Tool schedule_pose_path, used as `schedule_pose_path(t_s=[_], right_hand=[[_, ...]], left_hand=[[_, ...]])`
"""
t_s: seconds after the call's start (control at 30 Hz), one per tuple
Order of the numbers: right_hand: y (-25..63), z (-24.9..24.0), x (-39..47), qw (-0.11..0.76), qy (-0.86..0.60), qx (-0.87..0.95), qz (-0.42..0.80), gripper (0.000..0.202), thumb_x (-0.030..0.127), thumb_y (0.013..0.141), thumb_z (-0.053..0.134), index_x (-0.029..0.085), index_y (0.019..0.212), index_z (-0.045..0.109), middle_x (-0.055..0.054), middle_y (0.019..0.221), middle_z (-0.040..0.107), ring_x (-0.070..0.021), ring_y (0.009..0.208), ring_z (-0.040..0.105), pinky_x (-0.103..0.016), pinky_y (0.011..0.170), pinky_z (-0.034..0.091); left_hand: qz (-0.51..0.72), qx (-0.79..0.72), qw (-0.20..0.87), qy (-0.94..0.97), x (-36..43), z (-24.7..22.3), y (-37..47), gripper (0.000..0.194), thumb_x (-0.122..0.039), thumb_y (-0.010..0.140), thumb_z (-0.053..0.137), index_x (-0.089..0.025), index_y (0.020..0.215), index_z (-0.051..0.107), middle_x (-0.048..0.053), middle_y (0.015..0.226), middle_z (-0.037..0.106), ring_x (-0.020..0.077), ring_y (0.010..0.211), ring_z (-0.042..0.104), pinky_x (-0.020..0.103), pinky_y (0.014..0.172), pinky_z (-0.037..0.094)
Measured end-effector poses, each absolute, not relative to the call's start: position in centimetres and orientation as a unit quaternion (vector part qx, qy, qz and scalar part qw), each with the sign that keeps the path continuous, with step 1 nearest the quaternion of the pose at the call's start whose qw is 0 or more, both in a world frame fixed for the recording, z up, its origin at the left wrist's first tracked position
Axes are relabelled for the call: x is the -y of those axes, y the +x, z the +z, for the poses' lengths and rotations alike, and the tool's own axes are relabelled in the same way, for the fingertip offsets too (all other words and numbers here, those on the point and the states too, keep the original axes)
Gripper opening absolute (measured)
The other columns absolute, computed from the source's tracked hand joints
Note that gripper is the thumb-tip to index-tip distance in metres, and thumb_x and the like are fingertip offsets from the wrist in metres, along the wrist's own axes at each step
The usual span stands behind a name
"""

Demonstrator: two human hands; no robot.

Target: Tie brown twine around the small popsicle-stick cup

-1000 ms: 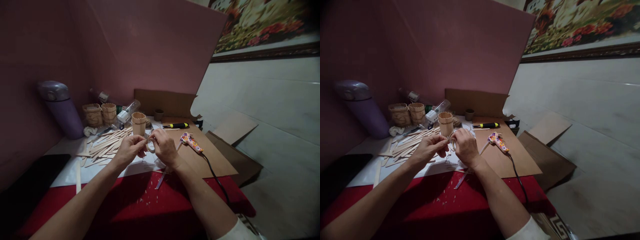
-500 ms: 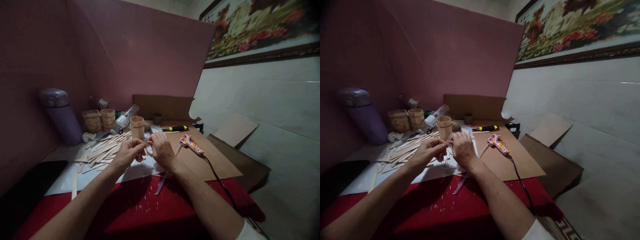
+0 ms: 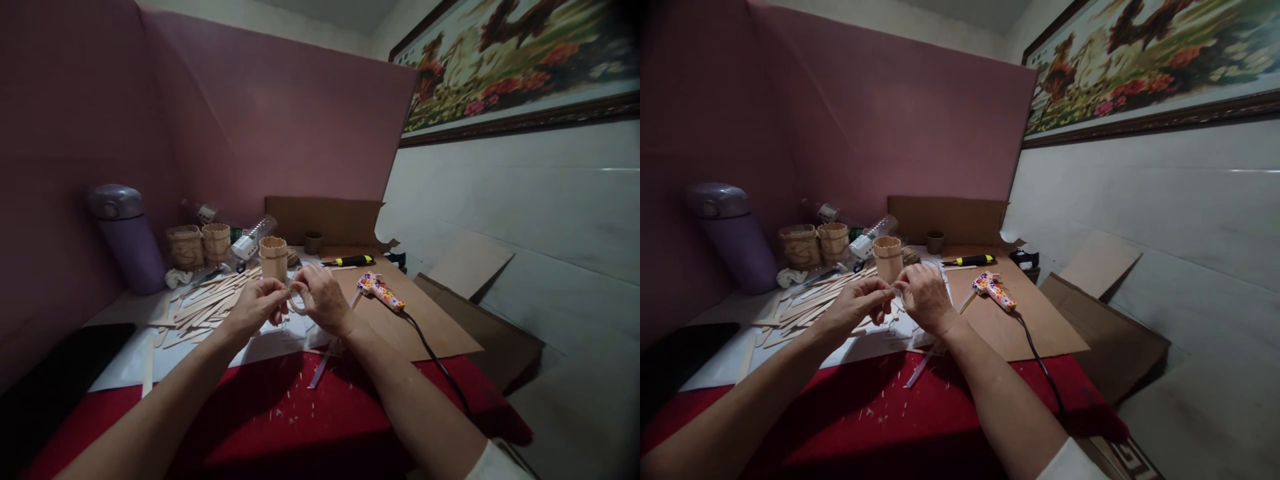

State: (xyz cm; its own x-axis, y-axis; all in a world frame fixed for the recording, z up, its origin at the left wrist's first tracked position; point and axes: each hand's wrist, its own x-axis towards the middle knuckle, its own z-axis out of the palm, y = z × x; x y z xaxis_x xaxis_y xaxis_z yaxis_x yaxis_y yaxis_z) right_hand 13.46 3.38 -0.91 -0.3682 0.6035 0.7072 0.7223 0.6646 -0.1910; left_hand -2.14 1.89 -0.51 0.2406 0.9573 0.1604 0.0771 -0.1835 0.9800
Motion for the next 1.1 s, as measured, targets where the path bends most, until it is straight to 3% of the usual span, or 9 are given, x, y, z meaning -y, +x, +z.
schedule_pose_path(t_s=[0.7, 0.9, 1.1], right_hand=[[14.5, -0.8, -3.3, 0.367, -0.45, 0.809, -0.087, 0.017, 0.035, 0.086, 0.056, 0.02, 0.083, 0.062, -0.001, 0.067, 0.067, -0.0141, 0.059, 0.057, -0.024, 0.058, 0.031], [14.7, -0.5, -3.4, 0.4, -0.452, 0.791, -0.1, 0.015, 0.029, 0.087, 0.054, 0.019, 0.079, 0.061, -0.003, 0.073, 0.067, -0.0153, 0.069, 0.06, -0.024, 0.062, 0.033], [14.2, -0.6, -3.1, 0.433, -0.466, 0.77, -0.056, 0.021, 0.034, 0.089, 0.05, 0.018, 0.078, 0.059, -0.001, 0.064, 0.063, -0.0135, 0.058, 0.055, -0.024, 0.057, 0.032]], left_hand=[[0.488, -0.434, 0.481, 0.584, -2.2, -0.6, -2.2, 0.021, -0.031, 0.067, 0.062, -0.014, 0.058, 0.053, -0.002, 0.047, 0.056, 0.0078, 0.034, 0.046, 0.02, 0.036, 0.036], [0.495, -0.439, 0.475, 0.581, -2.7, -1.0, -2.6, 0.019, -0.03, 0.066, 0.061, -0.014, 0.057, 0.053, -0.002, 0.045, 0.054, 0.0086, 0.033, 0.047, 0.02, 0.034, 0.035], [0.505, -0.435, 0.476, 0.573, -2.7, -1.0, -2.5, 0.02, -0.03, 0.067, 0.062, -0.015, 0.058, 0.053, -0.002, 0.045, 0.054, 0.009, 0.033, 0.048, 0.02, 0.034, 0.036]])
